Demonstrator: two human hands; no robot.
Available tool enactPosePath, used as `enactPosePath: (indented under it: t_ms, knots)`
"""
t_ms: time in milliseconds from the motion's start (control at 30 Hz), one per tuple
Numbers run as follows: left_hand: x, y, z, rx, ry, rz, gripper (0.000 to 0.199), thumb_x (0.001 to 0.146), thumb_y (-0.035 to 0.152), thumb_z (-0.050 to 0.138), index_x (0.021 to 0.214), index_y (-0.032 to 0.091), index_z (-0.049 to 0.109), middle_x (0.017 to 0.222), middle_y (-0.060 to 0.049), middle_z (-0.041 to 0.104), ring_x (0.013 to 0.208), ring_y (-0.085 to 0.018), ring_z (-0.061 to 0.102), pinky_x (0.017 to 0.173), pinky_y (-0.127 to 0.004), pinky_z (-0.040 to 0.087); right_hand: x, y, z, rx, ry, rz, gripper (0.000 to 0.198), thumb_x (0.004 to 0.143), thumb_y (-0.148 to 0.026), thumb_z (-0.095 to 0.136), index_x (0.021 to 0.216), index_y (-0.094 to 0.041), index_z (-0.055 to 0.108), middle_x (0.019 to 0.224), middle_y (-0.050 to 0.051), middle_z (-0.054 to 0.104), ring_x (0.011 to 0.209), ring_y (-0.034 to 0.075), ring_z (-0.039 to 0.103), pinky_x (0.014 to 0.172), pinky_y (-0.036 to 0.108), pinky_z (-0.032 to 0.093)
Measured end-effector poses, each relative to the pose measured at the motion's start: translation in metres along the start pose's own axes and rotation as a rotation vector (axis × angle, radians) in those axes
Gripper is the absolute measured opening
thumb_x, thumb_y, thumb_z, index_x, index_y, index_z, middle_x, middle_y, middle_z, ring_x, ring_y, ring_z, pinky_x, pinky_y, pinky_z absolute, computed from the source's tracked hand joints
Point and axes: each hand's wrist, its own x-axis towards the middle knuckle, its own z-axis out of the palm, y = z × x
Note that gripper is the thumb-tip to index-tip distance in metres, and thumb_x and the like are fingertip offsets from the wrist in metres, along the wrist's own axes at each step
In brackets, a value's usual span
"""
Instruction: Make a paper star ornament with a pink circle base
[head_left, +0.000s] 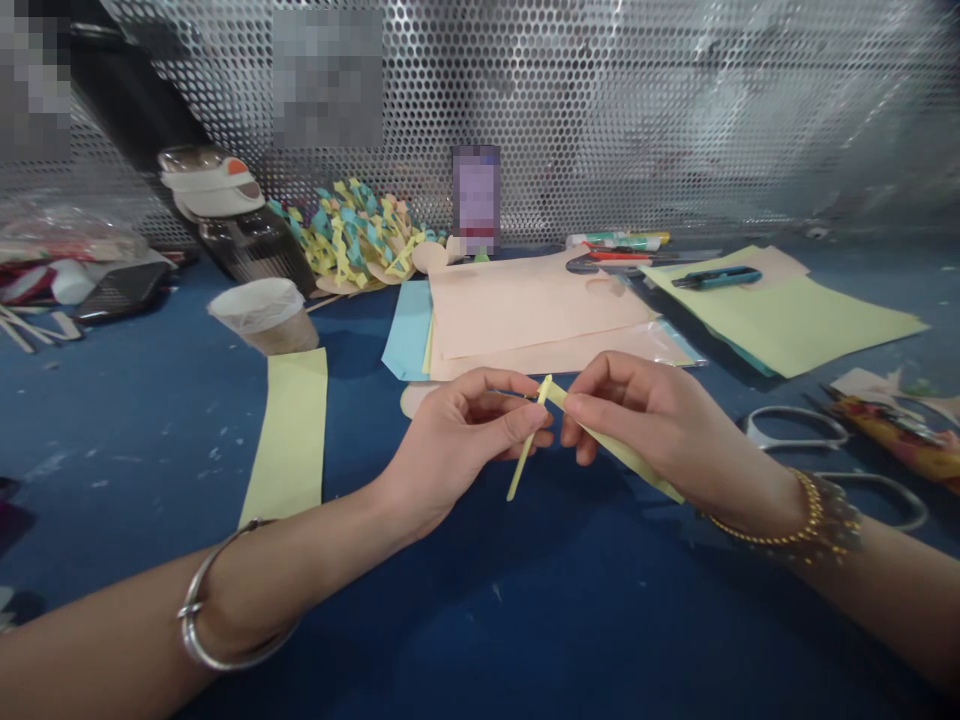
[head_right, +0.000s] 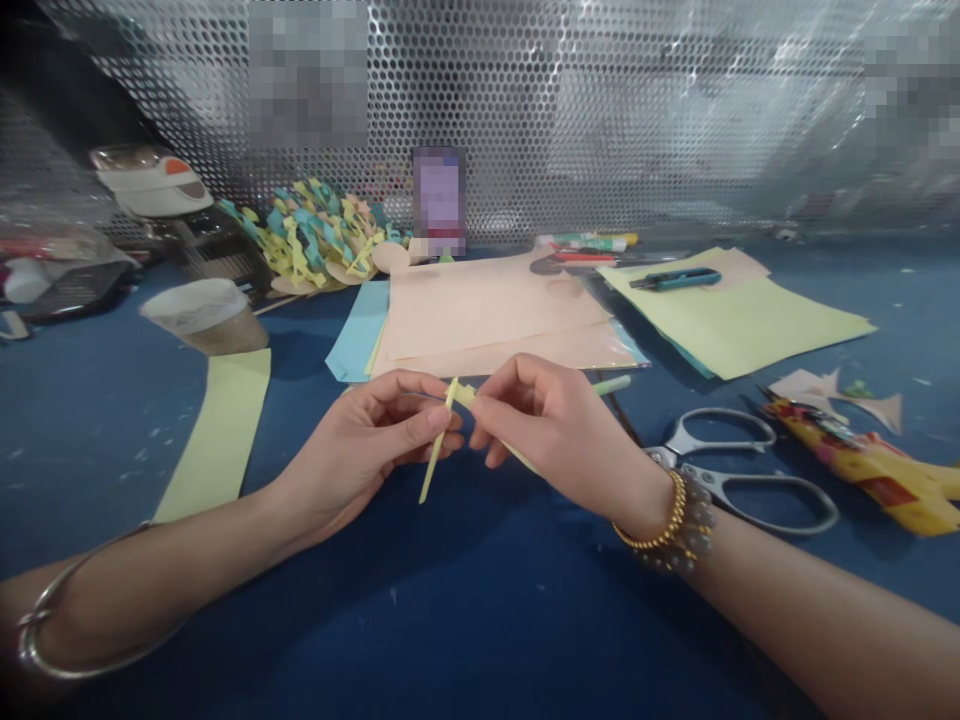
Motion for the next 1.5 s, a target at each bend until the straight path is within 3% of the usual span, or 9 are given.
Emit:
enactPosePath:
  t_ms: [400,1500]
  knots:
    - [-0.0008,0.0013,0.0006,0.021,0.013,-0.01,0.019,0.074,0.025,0.076,0.09,0.02,0.065,0.076,0.001,0.072,0.068,-0.011,0.069,0.066,-0.021,0.052,-0.001,-0.0017,-0.0003,0.009,-0.037,0.007,0.013,0.086,-0.03,0.062,0.084,-0.017,0.059,0.065,0.0,0.065,0.054,0.01,0.062,0.054,0.022,0.052]
    - [-0.0003,0.0014,0.0038,0.06,0.055,0.001,0.02,0.073,0.028,0.077,0.087,0.019,0.065,0.075,0.001,0.072,0.068,-0.011,0.068,0.063,-0.02,0.052,-0.001,0.0025,0.0014,-0.016,-0.03,-0.049,0.009,0.087,-0.028,0.061,0.085,-0.019,0.059,0.063,-0.002,0.065,0.052,0.009,0.062,0.052,0.021,0.051]
